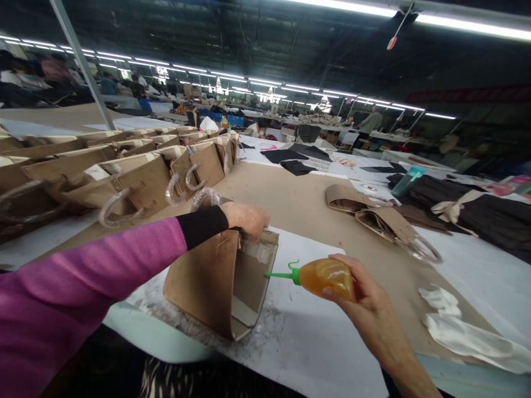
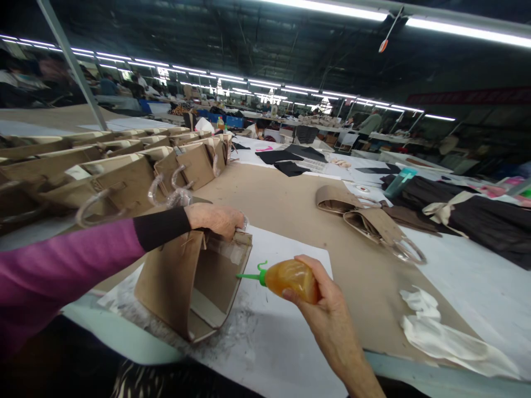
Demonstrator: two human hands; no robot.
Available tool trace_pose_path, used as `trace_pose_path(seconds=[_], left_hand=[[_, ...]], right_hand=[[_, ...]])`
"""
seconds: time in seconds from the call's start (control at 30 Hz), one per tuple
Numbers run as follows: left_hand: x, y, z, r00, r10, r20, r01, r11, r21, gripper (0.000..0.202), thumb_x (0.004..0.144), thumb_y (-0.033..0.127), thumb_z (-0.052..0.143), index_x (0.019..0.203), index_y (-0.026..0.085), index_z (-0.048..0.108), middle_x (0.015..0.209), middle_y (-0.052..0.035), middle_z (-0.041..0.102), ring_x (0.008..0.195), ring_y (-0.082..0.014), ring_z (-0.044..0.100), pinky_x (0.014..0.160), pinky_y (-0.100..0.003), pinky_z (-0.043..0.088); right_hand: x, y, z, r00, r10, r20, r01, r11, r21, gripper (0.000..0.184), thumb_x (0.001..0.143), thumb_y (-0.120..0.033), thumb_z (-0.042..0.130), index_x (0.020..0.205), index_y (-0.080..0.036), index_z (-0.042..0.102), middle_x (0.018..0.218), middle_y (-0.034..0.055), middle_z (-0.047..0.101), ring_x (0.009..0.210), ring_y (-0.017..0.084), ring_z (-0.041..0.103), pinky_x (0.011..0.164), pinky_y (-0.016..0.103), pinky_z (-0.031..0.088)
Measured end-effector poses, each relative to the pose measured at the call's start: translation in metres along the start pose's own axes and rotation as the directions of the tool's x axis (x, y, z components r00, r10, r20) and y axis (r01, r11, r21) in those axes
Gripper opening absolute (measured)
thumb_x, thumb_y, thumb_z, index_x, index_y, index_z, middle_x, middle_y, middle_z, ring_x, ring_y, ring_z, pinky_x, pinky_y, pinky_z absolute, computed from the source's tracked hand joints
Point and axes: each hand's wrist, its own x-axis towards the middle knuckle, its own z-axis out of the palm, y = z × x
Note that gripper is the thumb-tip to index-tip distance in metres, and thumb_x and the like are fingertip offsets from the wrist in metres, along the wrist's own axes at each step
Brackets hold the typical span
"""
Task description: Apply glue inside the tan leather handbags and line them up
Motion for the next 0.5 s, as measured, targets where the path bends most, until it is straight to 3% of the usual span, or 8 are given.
trace_pose_path(seconds=[0.5], left_hand=[[0.002, -0.001, 0.008, 0.997, 0.057, -0.053, -0.054, 0.997, 0.06, 0.02, 0.065, 0.009, 0.06, 0.082, 0.006, 0.071, 0.075, -0.0107, 0.069, 0.06, -0.0168, 0.055, 0.049, -0.024, 0.036]], right_hand=[[-0.029, 0.01, 0.003, 0.975, 0.129, 0.182, -0.13, 0.991, -0.004, 0.048, 0.071, -0.049, 0.07, 0.111, -0.026, 0.056, 0.111, 0.0016, 0.062, 0.098, 0.026, 0.057, 0.084, 0.032, 0.043]])
